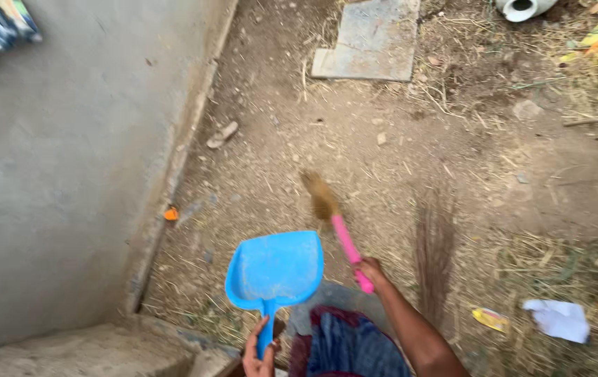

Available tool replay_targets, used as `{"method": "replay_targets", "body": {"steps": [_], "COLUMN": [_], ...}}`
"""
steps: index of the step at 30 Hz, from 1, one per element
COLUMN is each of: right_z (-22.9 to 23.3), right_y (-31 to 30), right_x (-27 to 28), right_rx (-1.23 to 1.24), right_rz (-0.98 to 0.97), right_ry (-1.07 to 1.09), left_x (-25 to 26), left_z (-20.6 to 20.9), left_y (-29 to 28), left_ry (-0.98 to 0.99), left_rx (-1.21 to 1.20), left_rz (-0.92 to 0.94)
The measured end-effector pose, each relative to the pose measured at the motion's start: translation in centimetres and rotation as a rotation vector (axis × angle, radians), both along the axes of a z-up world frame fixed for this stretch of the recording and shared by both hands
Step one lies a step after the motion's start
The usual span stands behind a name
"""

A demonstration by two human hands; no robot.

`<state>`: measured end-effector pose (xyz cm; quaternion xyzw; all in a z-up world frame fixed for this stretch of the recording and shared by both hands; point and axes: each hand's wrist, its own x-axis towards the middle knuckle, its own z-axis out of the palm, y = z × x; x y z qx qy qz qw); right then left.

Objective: The person sweeps dirt and debris from concrete stairs and a dirt ground area using a handheld broom while holding a dustpan.

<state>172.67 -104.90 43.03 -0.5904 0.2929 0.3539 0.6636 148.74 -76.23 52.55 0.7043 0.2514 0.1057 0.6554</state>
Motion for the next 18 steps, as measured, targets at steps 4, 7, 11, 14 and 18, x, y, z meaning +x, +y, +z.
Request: {"method": "replay_targets", "body": {"steps": [4,7,11,14,18], "right_z": [-1.2,-2.0,-0.4,0.6,0.5], "right_y": [-0.8,2.3,1.7,-1.0,-5.1], "right_x": [0.2,0.3,-1.6,-1.4,0.8], "right_rx": [0.009,-0.196,-0.13,-0.005,-0.049], "right_rz": [-0.356,-0.332,-0.254,-0.167,-0.039], "right_ry": [-0.043,-0.187,-0.254,-0.159,-0.013], "left_x": [1.1,1.2,3.0,4.7,6.3], "left_z": [-0.7,-0.9,-1.2,-0.4,0.7], "left_y": [0.2,0.5,-0.2,-1.1,-1.6], "left_ry": [-0.097,-0.113,-0.024,-0.08,0.122], "left_rx": [-0.131,-0.16,-0.238,-0.093,-0.172], "left_rz": [-0.038,-0.028,0.02,-0.005,-0.019]}}
